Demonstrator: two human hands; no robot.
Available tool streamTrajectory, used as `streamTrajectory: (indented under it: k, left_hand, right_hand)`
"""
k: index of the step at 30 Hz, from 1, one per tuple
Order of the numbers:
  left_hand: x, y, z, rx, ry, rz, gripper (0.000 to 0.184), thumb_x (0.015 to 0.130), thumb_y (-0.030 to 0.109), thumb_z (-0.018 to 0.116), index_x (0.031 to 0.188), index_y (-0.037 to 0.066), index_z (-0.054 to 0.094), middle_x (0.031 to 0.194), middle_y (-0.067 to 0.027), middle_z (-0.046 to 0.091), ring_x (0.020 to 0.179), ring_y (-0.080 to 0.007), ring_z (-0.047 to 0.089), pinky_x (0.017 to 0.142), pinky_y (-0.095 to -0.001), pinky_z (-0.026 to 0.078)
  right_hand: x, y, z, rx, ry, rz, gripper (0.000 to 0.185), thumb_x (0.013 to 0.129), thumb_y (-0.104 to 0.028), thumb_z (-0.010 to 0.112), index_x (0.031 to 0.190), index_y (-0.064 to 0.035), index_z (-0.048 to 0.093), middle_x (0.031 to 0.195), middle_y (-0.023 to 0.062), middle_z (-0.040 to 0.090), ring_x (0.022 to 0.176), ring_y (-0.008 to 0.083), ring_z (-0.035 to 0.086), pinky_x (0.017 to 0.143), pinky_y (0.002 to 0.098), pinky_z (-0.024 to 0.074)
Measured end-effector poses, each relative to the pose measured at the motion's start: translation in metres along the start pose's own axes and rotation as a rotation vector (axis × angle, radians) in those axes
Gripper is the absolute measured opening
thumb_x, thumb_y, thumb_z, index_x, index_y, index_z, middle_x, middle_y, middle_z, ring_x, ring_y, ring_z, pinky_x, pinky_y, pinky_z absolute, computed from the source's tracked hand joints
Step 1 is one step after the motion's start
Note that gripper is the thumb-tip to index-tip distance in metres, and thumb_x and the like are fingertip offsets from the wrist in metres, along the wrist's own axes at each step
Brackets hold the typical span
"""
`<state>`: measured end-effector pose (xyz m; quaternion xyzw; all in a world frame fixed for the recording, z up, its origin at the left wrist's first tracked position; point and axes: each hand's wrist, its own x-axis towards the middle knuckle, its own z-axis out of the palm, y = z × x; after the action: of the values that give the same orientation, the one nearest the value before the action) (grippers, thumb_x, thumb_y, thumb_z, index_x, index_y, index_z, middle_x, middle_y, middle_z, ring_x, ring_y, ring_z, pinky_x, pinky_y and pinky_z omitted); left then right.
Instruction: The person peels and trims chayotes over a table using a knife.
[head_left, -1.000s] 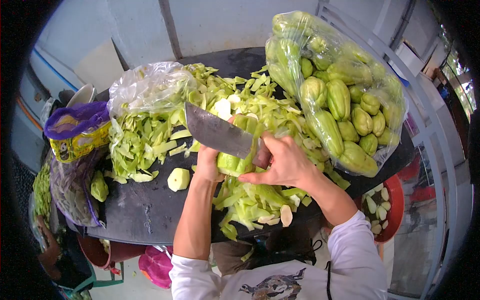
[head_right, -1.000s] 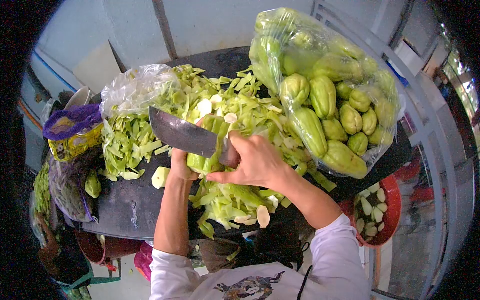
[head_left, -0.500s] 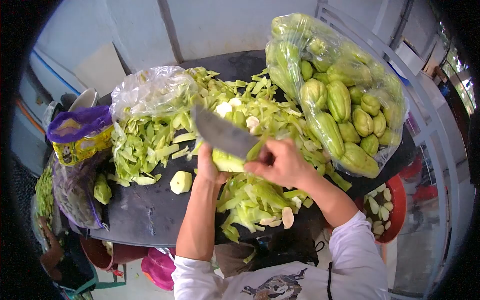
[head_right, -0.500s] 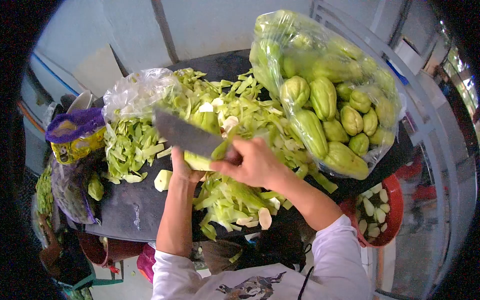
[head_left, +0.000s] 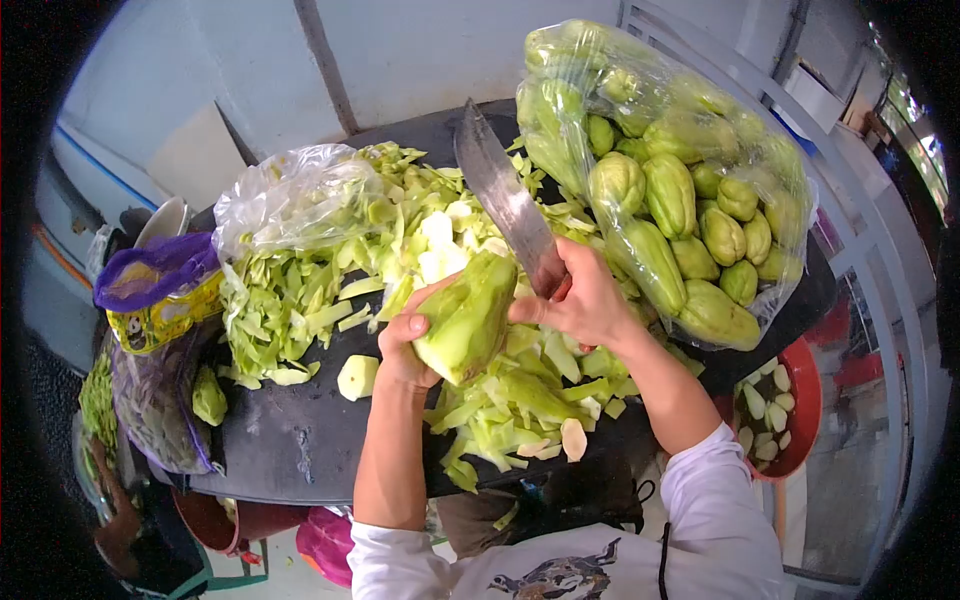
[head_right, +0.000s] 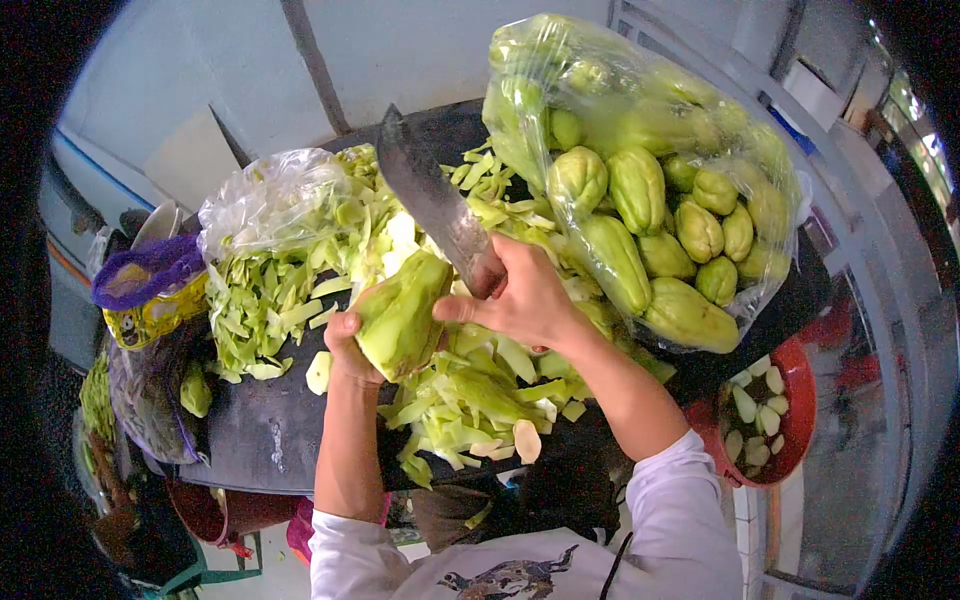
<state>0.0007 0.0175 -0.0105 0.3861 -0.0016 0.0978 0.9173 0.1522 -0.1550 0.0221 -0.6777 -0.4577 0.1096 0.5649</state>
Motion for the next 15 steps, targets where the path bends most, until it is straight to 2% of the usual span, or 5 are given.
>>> streamTrajectory:
  k: [2, 3, 8, 11, 15]
  left_hand:
    - [0.002, 0.001, -0.003, -0.003, -0.068, -0.023, 0.103, 0.056, 0.038, 0.073, 0.139, -0.013, 0.039, 0.128, -0.0267, 0.056, 0.108, -0.0335, 0.063, 0.093, -0.0382, 0.052]
    - [0.002, 0.001, -0.004, -0.003, -0.133, -0.039, 0.104, 0.055, 0.036, 0.074, 0.139, -0.014, 0.038, 0.128, -0.0275, 0.056, 0.108, -0.0336, 0.063, 0.094, -0.0389, 0.052]
    - [-0.004, 0.004, 0.001, 0.026, -0.138, -0.064, 0.106, 0.053, 0.032, 0.076, 0.138, -0.017, 0.038, 0.126, -0.0295, 0.057, 0.106, -0.0341, 0.065, 0.094, -0.0389, 0.052]
    - [-0.007, 0.004, 0.007, 0.035, -0.104, -0.050, 0.106, 0.052, 0.033, 0.076, 0.138, -0.017, 0.038, 0.124, -0.0294, 0.058, 0.105, -0.0341, 0.065, 0.092, -0.0386, 0.052]
    - [-0.007, 0.003, 0.010, 0.022, -0.106, -0.038, 0.107, 0.052, 0.035, 0.076, 0.137, -0.017, 0.039, 0.123, -0.0289, 0.059, 0.104, -0.0337, 0.066, 0.090, -0.0383, 0.053]
  right_hand:
    - [-0.002, -0.005, 0.001, 0.001, -0.020, -0.002, 0.070, 0.053, -0.058, 0.091, 0.082, -0.0027, 0.059, 0.056, -0.0032, 0.052, 0.051, 0.0074, 0.047, 0.049, 0.0235, 0.0412]
    - [-0.003, -0.011, 0.001, 0.002, -0.018, 0.001, 0.070, 0.053, -0.058, 0.091, 0.082, -0.0027, 0.059, 0.056, -0.0032, 0.052, 0.051, 0.0074, 0.047, 0.049, 0.0235, 0.0412]
    - [-0.004, -0.018, -0.002, -0.028, -0.017, -0.054, 0.087, 0.047, -0.058, 0.093, 0.103, 0.0020, 0.062, 0.059, -0.0016, 0.059, 0.051, 0.0065, 0.052, 0.050, 0.0237, 0.0436]
    - [-0.004, -0.019, -0.001, -0.028, -0.001, -0.125, 0.087, 0.048, -0.060, 0.092, 0.102, 0.0024, 0.062, 0.058, -0.0009, 0.059, 0.050, 0.0074, 0.053, 0.049, 0.0245, 0.0450]
    - [-0.006, -0.020, -0.003, -0.083, -0.041, -0.095, 0.084, 0.049, -0.062, 0.090, 0.096, 0.0020, 0.061, 0.056, -0.0003, 0.058, 0.048, 0.0088, 0.054, 0.048, 0.0257, 0.0458]
